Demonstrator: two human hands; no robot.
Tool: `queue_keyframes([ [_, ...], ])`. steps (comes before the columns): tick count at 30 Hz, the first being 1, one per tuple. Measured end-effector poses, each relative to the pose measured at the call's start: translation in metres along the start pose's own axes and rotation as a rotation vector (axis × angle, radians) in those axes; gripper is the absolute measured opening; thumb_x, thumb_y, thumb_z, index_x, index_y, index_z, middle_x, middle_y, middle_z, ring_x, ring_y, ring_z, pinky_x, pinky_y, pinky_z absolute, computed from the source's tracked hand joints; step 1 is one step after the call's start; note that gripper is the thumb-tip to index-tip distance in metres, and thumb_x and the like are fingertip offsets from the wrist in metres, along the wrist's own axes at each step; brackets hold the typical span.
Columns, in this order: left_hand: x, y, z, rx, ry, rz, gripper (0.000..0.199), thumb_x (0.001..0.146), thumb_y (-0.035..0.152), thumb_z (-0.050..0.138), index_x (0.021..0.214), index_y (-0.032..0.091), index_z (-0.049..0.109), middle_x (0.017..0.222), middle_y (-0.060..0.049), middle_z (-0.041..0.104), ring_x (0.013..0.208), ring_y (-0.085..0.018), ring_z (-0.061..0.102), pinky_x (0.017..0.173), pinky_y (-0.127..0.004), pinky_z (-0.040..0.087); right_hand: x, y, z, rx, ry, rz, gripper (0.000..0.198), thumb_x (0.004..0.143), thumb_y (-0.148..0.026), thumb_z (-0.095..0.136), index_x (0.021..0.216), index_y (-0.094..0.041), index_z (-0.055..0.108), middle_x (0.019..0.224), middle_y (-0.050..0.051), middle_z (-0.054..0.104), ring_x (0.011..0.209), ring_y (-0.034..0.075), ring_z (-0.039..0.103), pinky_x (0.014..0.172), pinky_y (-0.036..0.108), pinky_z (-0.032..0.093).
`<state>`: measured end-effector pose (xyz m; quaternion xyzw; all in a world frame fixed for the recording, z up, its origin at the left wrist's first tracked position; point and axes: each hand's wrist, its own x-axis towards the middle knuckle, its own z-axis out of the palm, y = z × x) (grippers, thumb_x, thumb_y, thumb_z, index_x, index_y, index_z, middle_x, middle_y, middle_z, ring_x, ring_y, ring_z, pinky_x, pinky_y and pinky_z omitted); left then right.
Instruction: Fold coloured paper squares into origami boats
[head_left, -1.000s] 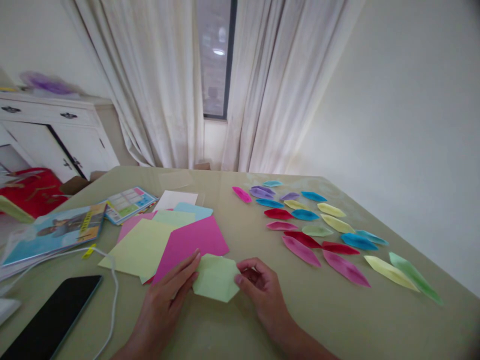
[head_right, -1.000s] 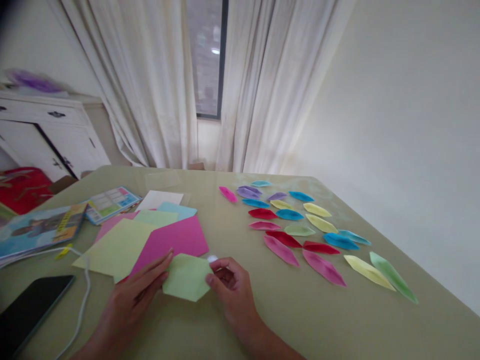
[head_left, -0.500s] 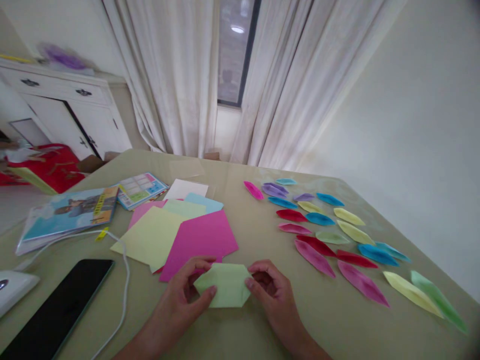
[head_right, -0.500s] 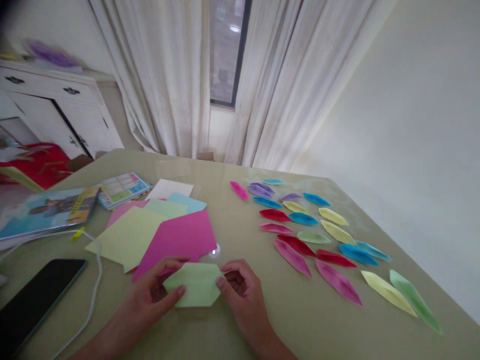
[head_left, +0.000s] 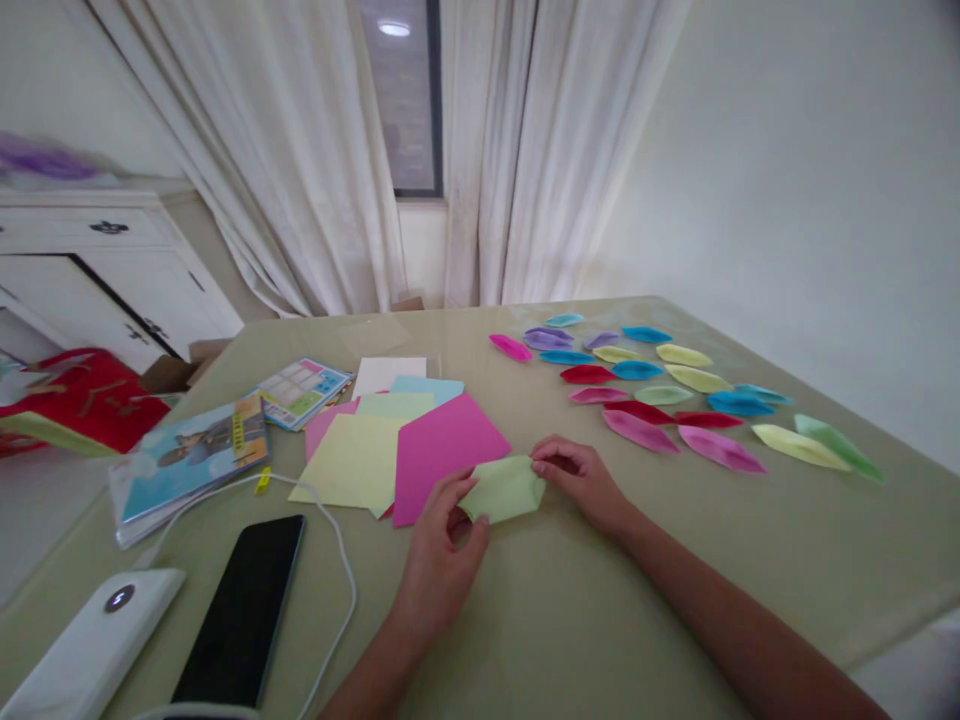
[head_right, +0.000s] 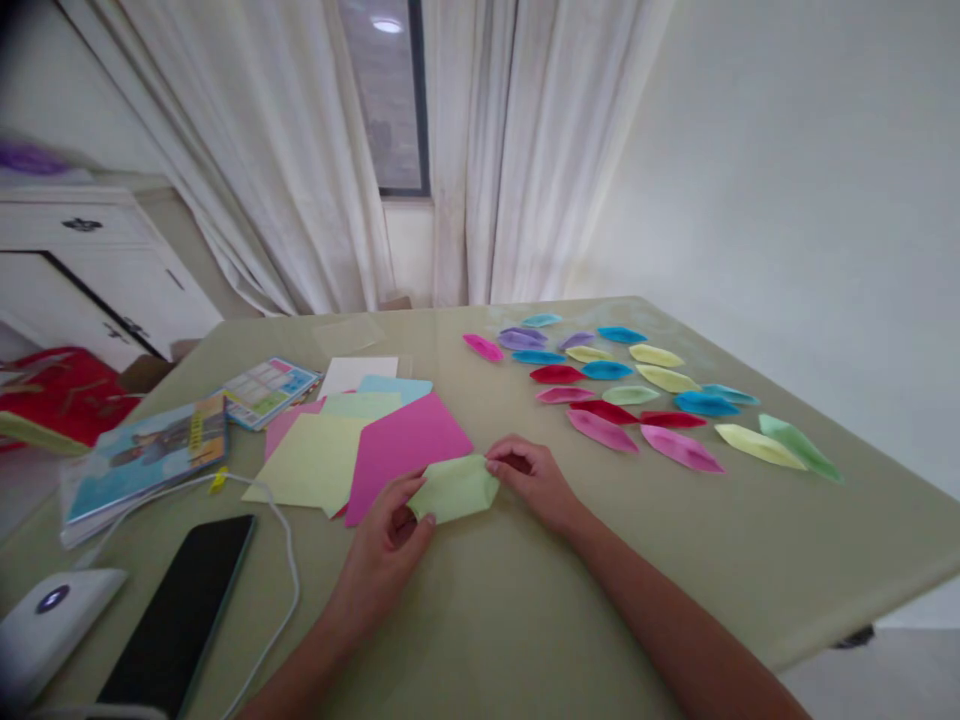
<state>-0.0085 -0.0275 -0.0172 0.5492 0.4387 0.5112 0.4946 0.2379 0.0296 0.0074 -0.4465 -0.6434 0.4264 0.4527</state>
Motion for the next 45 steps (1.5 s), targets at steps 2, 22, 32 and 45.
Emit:
queue_keyframes([
  [2,0.003,-0.003,0.001,-0.012,-0.010,0.010,0.037,0.094,0.031,0.067,0.129,0.021,0.062,0.150,-0.017,0.057,0.120,-0.027,0.072,0.102,-0.046,0.061,0.001,0.002,0.001,-0.027,0.034,-0.016,0.028,0.093,-0.045,0.077,0.093,-0.017,0.077,0.096,0.007,0.073,0.088,0.020,0.069,0.079,0.031,0.055],
  [22,-0.050,0.075,0.010,0.577,-0.123,0.510,0.011,0.097,0.031,0.071,0.100,0.021,0.077,0.141,-0.014,0.066,0.124,-0.027,0.069,0.100,-0.040,0.061,-0.059,-0.075,-0.004,-0.362,-0.209,-0.688,0.010,0.102,-0.032,0.071,0.099,-0.022,0.072,0.096,0.005,0.077,0.095,0.022,0.070,0.092,0.039,0.049],
  [32,-0.164,0.122,0.021,0.414,-0.156,0.450,0.012,0.098,0.028,0.070,0.087,0.026,0.073,0.085,-0.002,0.076,0.077,-0.017,0.072,0.068,-0.023,0.058,-0.171,-0.128,-0.007,0.021,-0.411,-0.317,0.019,0.093,-0.034,0.080,0.104,-0.019,0.075,0.088,0.002,0.072,0.076,0.015,0.064,0.070,0.025,0.049],
  [45,-0.200,0.085,0.058,-0.306,-0.214,-0.109,0.034,0.094,0.048,0.075,0.082,0.017,0.073,0.073,-0.001,0.065,0.062,-0.012,0.066,0.059,-0.020,0.054,-0.216,-0.098,0.021,0.524,-0.315,0.029,0.031,0.085,-0.044,0.086,0.084,-0.015,0.073,0.073,0.000,0.063,0.063,0.011,0.051,0.057,0.022,0.039],
])
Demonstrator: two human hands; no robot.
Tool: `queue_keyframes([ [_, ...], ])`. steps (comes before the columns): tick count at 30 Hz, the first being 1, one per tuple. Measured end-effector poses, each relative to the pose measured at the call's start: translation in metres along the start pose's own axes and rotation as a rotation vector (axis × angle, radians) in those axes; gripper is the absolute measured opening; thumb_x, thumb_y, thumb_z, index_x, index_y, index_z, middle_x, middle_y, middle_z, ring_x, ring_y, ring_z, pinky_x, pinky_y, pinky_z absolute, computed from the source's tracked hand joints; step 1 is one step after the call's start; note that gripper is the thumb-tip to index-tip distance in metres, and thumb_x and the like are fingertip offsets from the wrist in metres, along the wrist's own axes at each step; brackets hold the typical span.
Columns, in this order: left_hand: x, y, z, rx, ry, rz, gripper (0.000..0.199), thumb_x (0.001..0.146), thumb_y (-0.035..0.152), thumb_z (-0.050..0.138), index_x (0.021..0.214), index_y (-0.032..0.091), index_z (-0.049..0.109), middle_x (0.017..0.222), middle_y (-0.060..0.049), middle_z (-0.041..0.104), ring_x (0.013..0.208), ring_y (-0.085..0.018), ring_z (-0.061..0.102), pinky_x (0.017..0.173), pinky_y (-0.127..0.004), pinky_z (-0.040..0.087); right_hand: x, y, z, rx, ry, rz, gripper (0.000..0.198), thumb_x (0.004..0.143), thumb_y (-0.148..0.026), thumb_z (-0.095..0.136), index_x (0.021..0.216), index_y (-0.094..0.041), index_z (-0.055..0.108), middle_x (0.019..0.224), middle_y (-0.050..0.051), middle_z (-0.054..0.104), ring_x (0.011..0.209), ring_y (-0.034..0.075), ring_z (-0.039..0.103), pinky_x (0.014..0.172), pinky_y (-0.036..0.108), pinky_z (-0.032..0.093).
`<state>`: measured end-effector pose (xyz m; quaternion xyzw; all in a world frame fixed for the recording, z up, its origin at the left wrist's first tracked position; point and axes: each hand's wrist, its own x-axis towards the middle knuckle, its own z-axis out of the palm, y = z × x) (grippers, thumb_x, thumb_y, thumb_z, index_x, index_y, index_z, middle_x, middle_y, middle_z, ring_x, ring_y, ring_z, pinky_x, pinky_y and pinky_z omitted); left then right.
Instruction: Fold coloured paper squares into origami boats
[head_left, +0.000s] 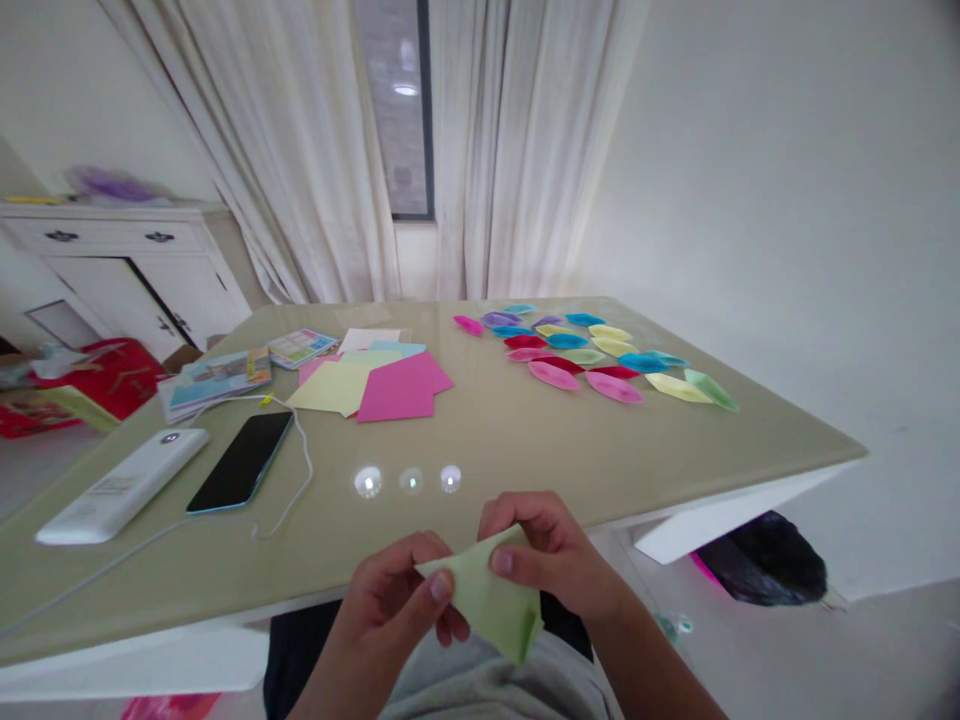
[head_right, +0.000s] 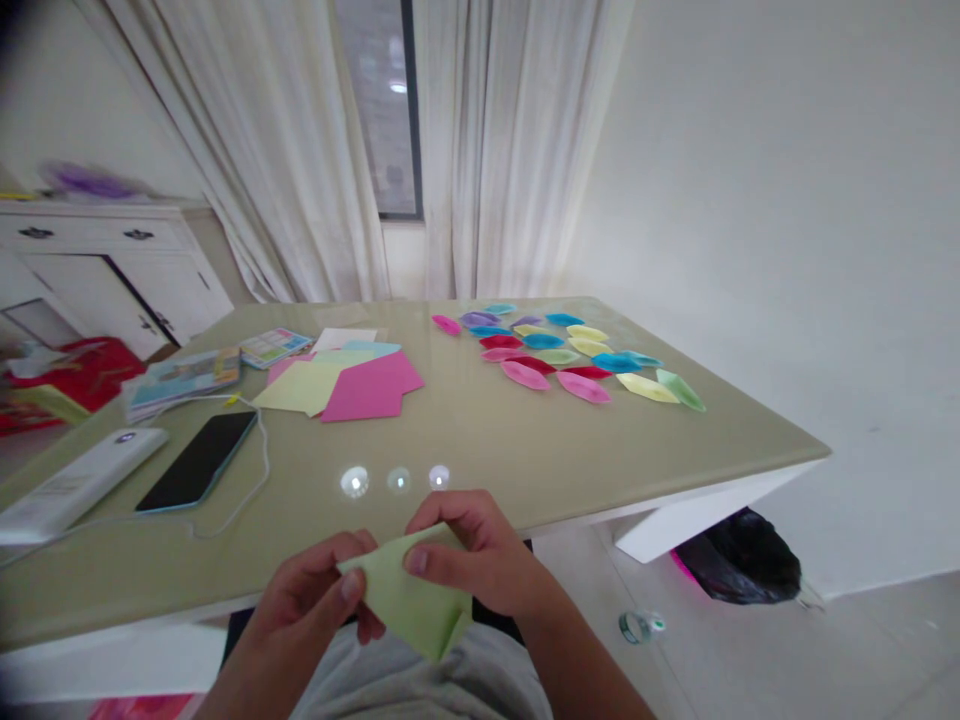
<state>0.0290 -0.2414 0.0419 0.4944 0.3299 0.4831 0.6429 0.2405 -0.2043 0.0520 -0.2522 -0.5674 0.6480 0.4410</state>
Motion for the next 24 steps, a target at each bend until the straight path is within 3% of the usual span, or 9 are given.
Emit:
queue_keyframes([
  [3,0.001,-0.005,0.004,0.017,0.105,-0.054,0.033,0.090,0.048,0.080,0.087,0.018,0.069,0.066,0.002,0.065,0.054,-0.010,0.064,0.053,-0.017,0.050,-0.003,0.006,0.000,0.074,0.015,0.006,0.032,0.083,-0.043,0.088,0.081,-0.016,0.072,0.073,0.000,0.062,0.064,0.011,0.051,0.058,0.022,0.040],
  [7,-0.002,-0.008,0.004,0.123,0.205,-0.004,0.033,0.084,0.044,0.086,0.100,0.022,0.068,0.082,0.001,0.070,0.053,-0.009,0.061,0.049,-0.017,0.048,-0.006,0.010,-0.003,0.038,-0.002,-0.017,0.027,0.086,-0.039,0.086,0.084,-0.016,0.073,0.077,0.001,0.065,0.069,0.013,0.056,0.063,0.024,0.044],
  [14,-0.011,-0.007,-0.005,0.356,0.118,0.055,0.028,0.093,0.035,0.076,0.118,0.025,0.070,0.103,-0.005,0.068,0.092,-0.019,0.067,0.078,-0.024,0.058,-0.006,0.008,0.000,-0.101,-0.059,-0.079,0.022,0.089,-0.038,0.083,0.086,-0.018,0.074,0.084,0.002,0.067,0.079,0.016,0.062,0.073,0.028,0.048],
  [20,-0.011,-0.014,-0.006,0.324,0.086,0.123,0.046,0.097,0.028,0.070,0.141,0.029,0.058,0.114,-0.008,0.066,0.099,-0.020,0.065,0.094,-0.032,0.057,-0.007,0.003,0.003,-0.252,-0.030,-0.160,0.017,0.091,-0.034,0.082,0.087,-0.019,0.075,0.090,0.003,0.067,0.083,0.016,0.064,0.079,0.029,0.050],
  [24,-0.009,-0.019,-0.005,0.308,0.083,0.199,0.037,0.097,0.024,0.071,0.132,0.030,0.065,0.130,-0.010,0.065,0.109,-0.022,0.066,0.098,-0.033,0.057,-0.009,0.002,0.004,-0.358,0.014,-0.197,0.016,0.093,-0.034,0.081,0.089,-0.020,0.074,0.090,0.003,0.068,0.084,0.017,0.064,0.080,0.029,0.050],
])
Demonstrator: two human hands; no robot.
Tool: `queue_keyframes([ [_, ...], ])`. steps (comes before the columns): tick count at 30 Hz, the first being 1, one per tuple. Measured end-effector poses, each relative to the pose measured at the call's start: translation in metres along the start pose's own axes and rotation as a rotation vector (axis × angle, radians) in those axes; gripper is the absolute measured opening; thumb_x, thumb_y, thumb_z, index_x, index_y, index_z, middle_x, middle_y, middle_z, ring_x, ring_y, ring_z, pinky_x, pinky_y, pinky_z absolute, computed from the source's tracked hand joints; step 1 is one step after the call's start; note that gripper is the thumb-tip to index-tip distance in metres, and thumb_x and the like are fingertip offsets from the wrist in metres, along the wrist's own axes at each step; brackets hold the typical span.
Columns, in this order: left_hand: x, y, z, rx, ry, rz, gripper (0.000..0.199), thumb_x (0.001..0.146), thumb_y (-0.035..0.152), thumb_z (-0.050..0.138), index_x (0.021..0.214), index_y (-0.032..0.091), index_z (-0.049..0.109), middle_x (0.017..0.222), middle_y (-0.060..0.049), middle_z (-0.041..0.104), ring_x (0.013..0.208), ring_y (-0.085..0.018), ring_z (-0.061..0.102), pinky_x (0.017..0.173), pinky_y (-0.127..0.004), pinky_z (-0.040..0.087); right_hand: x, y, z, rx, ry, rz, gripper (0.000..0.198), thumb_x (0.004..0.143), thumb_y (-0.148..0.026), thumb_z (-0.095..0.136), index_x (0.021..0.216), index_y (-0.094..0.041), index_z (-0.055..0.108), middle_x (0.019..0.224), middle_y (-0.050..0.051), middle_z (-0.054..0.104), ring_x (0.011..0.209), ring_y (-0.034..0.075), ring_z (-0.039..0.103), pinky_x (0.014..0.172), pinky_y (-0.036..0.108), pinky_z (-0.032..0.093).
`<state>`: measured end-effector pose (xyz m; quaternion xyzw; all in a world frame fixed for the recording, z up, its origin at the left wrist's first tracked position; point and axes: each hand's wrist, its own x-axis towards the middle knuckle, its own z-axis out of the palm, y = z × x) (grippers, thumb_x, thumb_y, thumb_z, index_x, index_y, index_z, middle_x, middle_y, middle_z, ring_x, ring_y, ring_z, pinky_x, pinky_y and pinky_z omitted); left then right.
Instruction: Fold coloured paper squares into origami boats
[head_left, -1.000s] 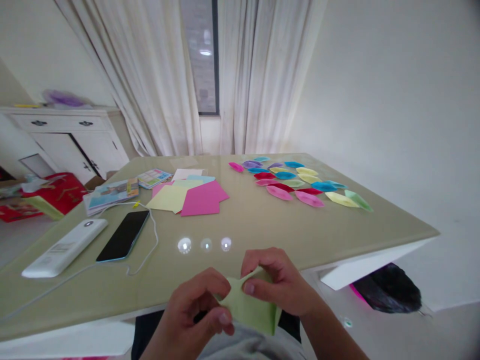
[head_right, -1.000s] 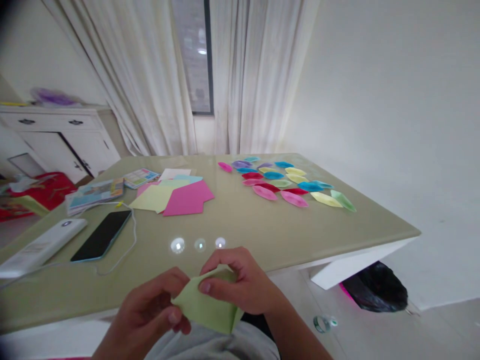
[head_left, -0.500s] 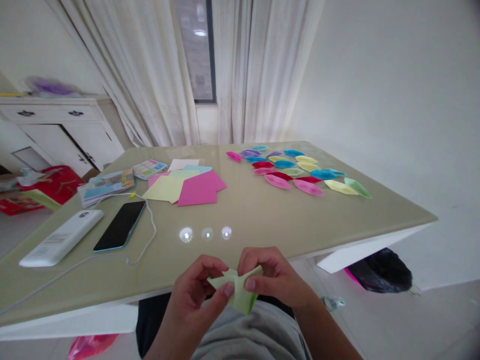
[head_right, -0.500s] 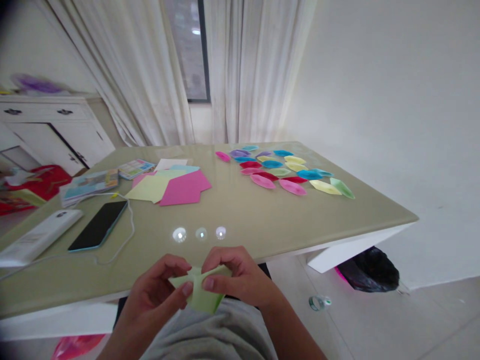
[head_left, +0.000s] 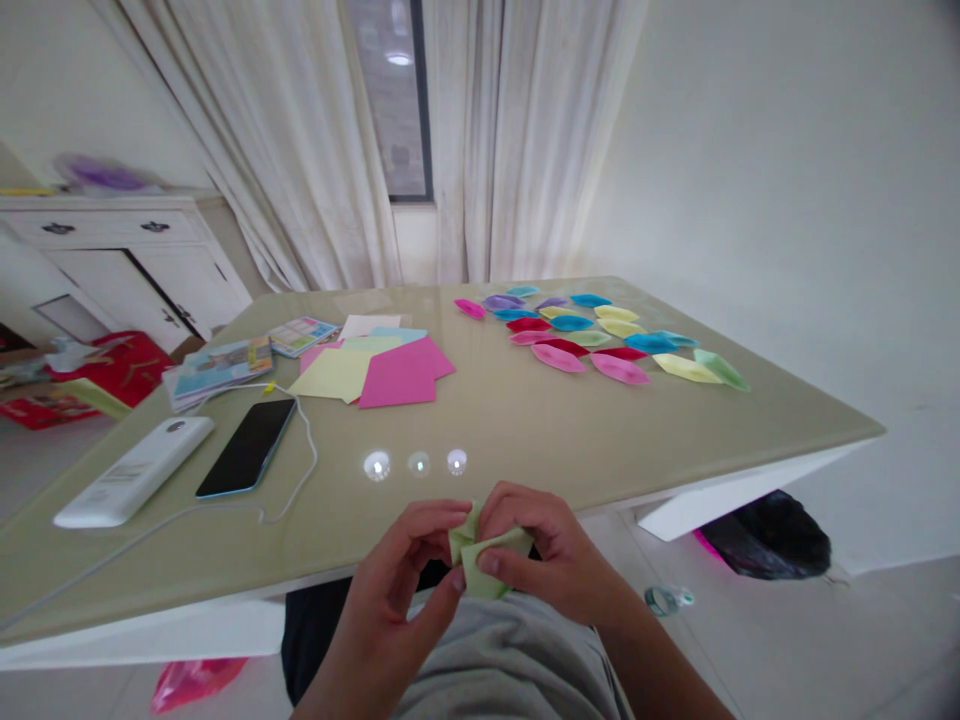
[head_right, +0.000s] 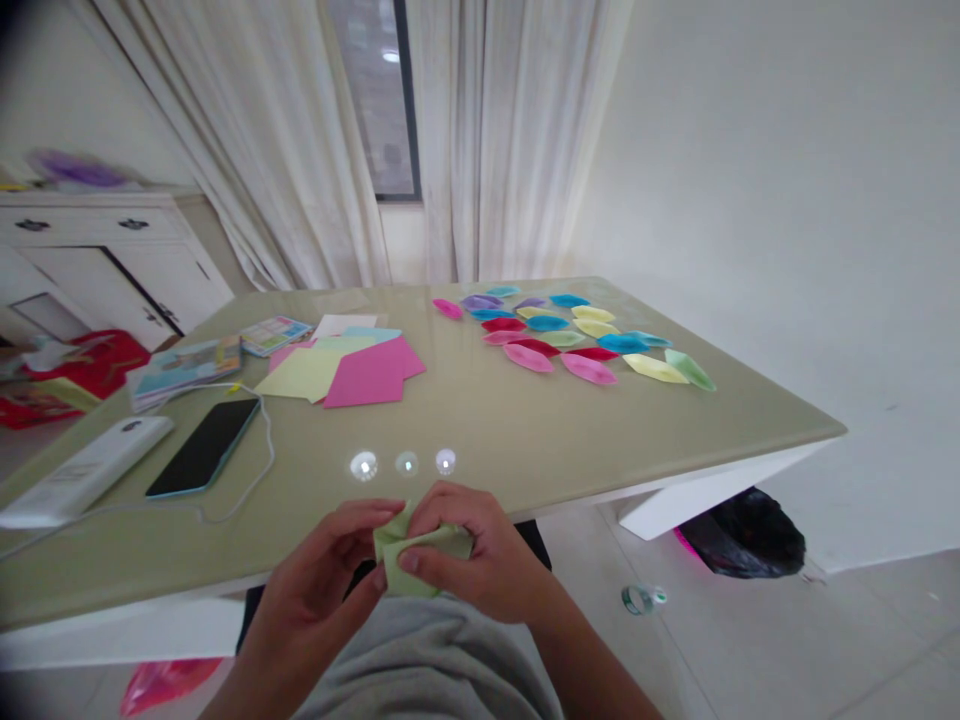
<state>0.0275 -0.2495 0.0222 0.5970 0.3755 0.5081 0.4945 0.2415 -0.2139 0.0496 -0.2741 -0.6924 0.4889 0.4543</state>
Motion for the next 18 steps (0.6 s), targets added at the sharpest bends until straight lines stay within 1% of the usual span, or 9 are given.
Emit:
queue_keyframes([
  [2,0.001,0.000,0.001,0.010,0.033,0.021,0.033,0.097,0.023,0.070,0.129,0.030,0.068,0.138,-0.010,0.062,0.110,-0.021,0.067,0.100,-0.033,0.058,-0.001,-0.002,0.001,-0.063,0.006,-0.018,0.015,0.094,-0.034,0.080,0.091,-0.020,0.075,0.090,0.003,0.069,0.084,0.017,0.065,0.080,0.030,0.051],
  [5,0.001,0.002,0.001,0.030,0.096,0.024,0.033,0.098,0.024,0.070,0.131,0.031,0.068,0.144,-0.010,0.059,0.099,-0.017,0.069,0.094,-0.032,0.061,-0.001,-0.008,0.005,-0.136,0.029,-0.040,0.011,0.095,-0.032,0.078,0.093,-0.021,0.076,0.091,0.004,0.071,0.085,0.019,0.066,0.080,0.030,0.052],
  [7,0.001,0.004,0.000,0.020,0.085,0.043,0.035,0.097,0.027,0.072,0.131,0.030,0.070,0.139,-0.011,0.063,0.098,-0.018,0.071,0.091,-0.031,0.062,-0.001,-0.011,0.008,-0.163,0.060,-0.052,0.007,0.095,-0.029,0.078,0.094,-0.022,0.077,0.092,0.005,0.072,0.086,0.019,0.068,0.081,0.031,0.054],
  [10,0.001,0.005,0.001,0.015,0.033,0.087,0.038,0.091,0.026,0.080,0.128,0.029,0.074,0.129,-0.010,0.070,0.108,-0.024,0.072,0.093,-0.032,0.063,-0.002,-0.015,0.011,-0.183,0.094,-0.061,0.003,0.095,-0.025,0.078,0.095,-0.022,0.078,0.093,0.005,0.073,0.087,0.019,0.069,0.082,0.032,0.055],
  [13,0.002,0.005,0.002,0.054,0.055,0.087,0.029,0.089,0.023,0.082,0.117,0.030,0.080,0.128,-0.009,0.072,0.114,-0.025,0.072,0.093,-0.030,0.063,-0.003,-0.018,0.012,-0.185,0.093,-0.063,0.005,0.096,-0.027,0.076,0.097,-0.023,0.079,0.094,0.005,0.073,0.088,0.019,0.069,0.082,0.032,0.055],
  [16,0.002,0.005,0.002,0.118,0.104,0.094,0.020,0.092,0.025,0.078,0.111,0.029,0.082,0.121,-0.009,0.076,0.109,-0.025,0.074,0.089,-0.031,0.064,-0.004,-0.019,0.012,-0.213,0.095,-0.061,0.008,0.099,-0.029,0.074,0.104,-0.024,0.078,0.097,0.004,0.075,0.091,0.019,0.070,0.084,0.031,0.054],
  [18,0.002,0.006,0.001,0.212,0.136,0.116,0.020,0.094,0.027,0.076,0.112,0.028,0.082,0.110,-0.007,0.080,0.098,-0.023,0.077,0.083,-0.030,0.064,-0.005,-0.020,0.012,-0.250,0.125,-0.062,0.011,0.097,-0.030,0.076,0.107,-0.025,0.078,0.097,0.004,0.076,0.090,0.019,0.070,0.082,0.030,0.054],
])
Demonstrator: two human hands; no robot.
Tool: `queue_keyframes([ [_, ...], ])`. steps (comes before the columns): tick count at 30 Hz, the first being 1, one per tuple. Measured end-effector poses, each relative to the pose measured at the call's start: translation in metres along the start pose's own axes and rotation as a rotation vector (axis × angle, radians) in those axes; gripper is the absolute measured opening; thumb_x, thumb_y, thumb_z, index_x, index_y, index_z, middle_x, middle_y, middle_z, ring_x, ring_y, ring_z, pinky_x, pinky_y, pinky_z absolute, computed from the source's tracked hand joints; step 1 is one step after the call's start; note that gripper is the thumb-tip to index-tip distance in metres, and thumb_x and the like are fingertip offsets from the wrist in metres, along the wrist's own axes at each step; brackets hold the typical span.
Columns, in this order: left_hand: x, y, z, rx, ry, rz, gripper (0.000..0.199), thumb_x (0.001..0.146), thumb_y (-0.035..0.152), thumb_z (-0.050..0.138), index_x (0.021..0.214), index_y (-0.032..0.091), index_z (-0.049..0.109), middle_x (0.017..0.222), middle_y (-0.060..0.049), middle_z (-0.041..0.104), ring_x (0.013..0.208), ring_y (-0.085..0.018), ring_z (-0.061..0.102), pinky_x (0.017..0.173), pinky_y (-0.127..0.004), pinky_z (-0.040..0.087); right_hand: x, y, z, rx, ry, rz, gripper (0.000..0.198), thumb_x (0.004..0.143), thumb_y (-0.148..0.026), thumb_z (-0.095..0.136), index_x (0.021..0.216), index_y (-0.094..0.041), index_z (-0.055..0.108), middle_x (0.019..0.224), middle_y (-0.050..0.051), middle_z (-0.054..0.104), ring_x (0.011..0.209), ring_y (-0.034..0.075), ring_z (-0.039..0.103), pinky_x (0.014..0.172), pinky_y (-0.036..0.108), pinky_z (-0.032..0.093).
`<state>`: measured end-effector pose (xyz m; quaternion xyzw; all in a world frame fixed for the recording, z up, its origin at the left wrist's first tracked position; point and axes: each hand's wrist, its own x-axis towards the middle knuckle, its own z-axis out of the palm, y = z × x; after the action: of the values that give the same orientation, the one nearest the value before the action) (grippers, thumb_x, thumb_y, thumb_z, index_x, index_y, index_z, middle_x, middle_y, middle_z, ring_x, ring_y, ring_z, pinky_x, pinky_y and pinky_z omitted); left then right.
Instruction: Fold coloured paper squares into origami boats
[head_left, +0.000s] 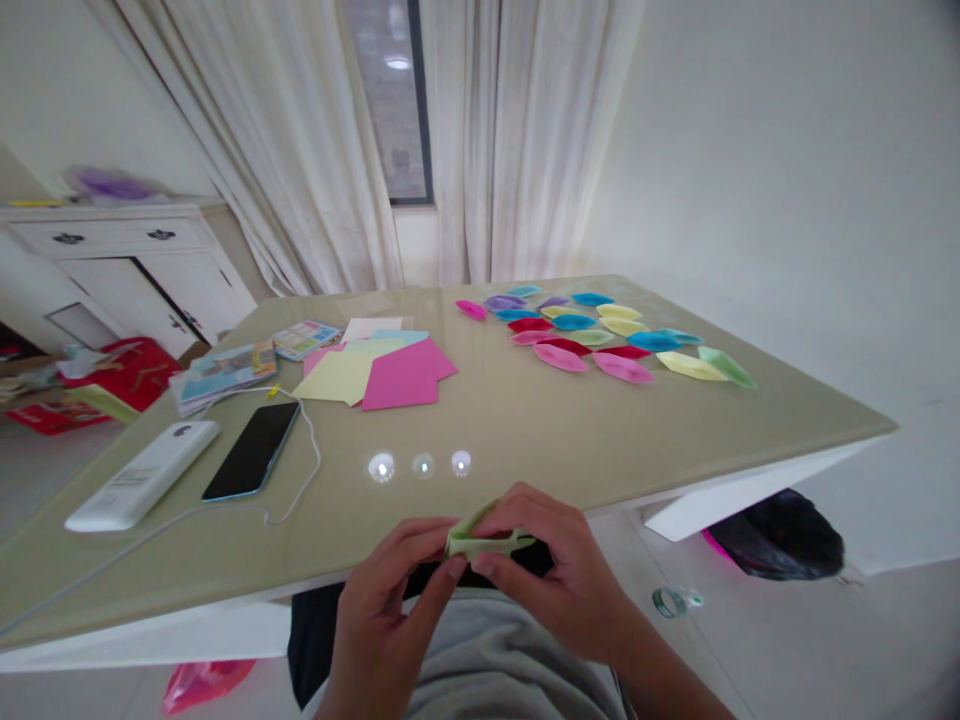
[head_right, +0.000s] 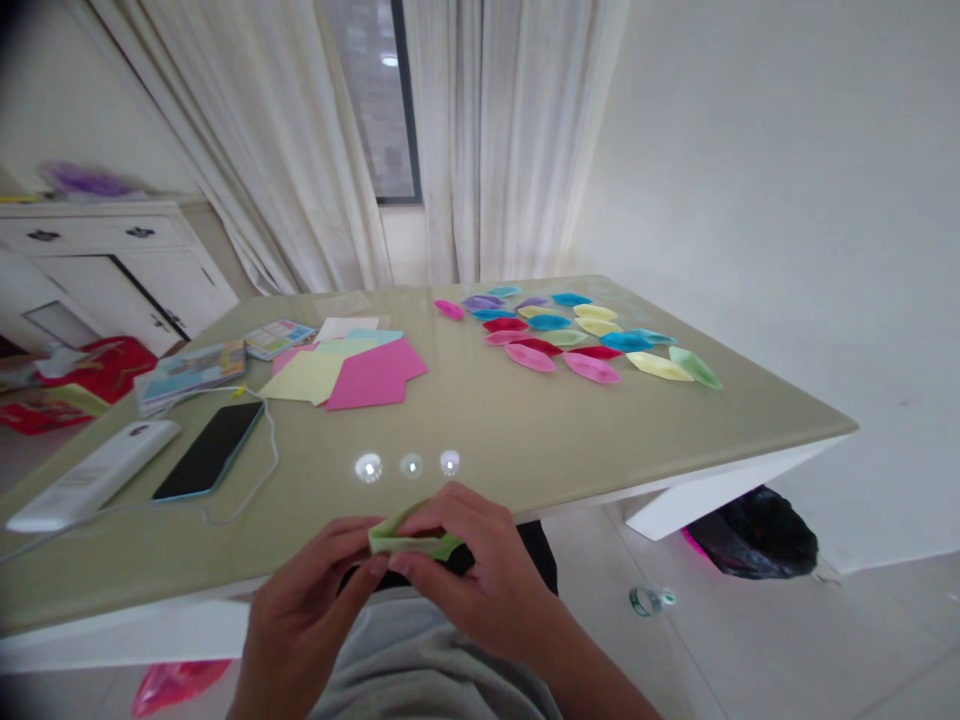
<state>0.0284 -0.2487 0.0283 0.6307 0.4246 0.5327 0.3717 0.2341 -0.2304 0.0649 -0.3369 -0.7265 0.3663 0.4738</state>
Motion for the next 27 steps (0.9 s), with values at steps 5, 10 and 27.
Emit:
queue_keyframes([
  [5,-0.003,0.002,-0.001,0.242,0.084,0.086,0.013,0.092,0.029,0.077,0.103,0.031,0.084,0.091,-0.002,0.083,0.076,-0.020,0.076,0.074,-0.027,0.061,-0.001,-0.002,0.003,-0.069,0.059,-0.002,0.011,0.094,-0.032,0.080,0.102,-0.025,0.077,0.090,0.003,0.074,0.082,0.018,0.068,0.074,0.029,0.053],
  [10,-0.006,0.000,0.004,0.256,0.123,0.162,0.010,0.092,0.026,0.077,0.099,0.032,0.082,0.086,0.001,0.081,0.073,-0.017,0.074,0.073,-0.024,0.058,-0.002,-0.001,0.008,-0.124,0.098,-0.024,0.005,0.096,-0.028,0.077,0.094,-0.024,0.077,0.088,0.004,0.070,0.083,0.019,0.066,0.076,0.031,0.052],
  [27,-0.002,-0.008,-0.001,-0.068,-0.077,-0.102,0.012,0.094,0.029,0.075,0.086,0.021,0.078,0.077,-0.001,0.074,0.072,-0.014,0.067,0.067,-0.019,0.055,-0.003,0.002,0.012,-0.052,0.110,0.081,0.008,0.091,-0.023,0.080,0.091,-0.021,0.073,0.085,0.000,0.072,0.080,0.016,0.067,0.074,0.027,0.049],
])
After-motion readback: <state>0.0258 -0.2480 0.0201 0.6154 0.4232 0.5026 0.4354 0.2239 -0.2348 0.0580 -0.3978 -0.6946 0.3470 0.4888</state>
